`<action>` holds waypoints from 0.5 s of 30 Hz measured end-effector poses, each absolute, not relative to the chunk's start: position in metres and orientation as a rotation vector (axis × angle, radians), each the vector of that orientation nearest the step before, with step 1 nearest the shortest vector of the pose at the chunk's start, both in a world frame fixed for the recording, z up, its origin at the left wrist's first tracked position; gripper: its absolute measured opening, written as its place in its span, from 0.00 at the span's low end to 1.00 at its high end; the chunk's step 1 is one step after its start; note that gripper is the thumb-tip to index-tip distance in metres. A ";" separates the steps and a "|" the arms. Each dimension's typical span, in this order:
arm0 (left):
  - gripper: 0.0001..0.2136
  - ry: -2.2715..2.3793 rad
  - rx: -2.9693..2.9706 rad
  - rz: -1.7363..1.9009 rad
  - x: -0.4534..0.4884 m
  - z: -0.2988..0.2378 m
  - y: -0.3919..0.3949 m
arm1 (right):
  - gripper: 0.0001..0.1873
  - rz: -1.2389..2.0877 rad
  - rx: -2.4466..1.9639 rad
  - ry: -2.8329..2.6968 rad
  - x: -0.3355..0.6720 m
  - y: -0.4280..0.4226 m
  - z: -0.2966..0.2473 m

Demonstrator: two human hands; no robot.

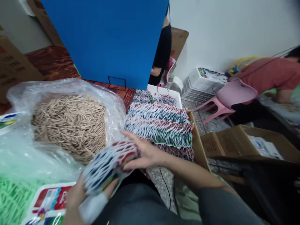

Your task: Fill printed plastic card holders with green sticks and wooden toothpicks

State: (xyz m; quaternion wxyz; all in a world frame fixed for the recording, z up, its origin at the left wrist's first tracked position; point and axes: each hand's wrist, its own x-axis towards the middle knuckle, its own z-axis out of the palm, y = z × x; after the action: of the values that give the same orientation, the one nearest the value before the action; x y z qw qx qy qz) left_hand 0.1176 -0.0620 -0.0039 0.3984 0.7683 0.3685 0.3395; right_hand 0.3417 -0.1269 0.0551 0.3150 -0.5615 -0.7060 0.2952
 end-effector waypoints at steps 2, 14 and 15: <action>0.30 0.878 1.832 0.748 0.156 -0.001 -0.072 | 0.50 0.733 -1.638 -1.863 0.381 -0.150 0.060; 0.21 0.629 0.831 0.331 0.276 -0.036 -0.161 | 0.42 1.518 -1.619 -1.512 0.501 -0.203 0.003; 0.21 0.645 0.775 0.329 0.276 -0.039 -0.163 | 0.42 1.526 -1.632 -1.561 0.501 -0.200 -0.003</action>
State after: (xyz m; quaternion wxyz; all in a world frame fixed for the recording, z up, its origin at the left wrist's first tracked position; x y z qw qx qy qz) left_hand 0.2758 -0.1630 -0.0391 0.8625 0.3697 0.3077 0.1569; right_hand 0.5010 -0.2002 -0.0034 0.2066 -0.5858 -0.5605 0.5478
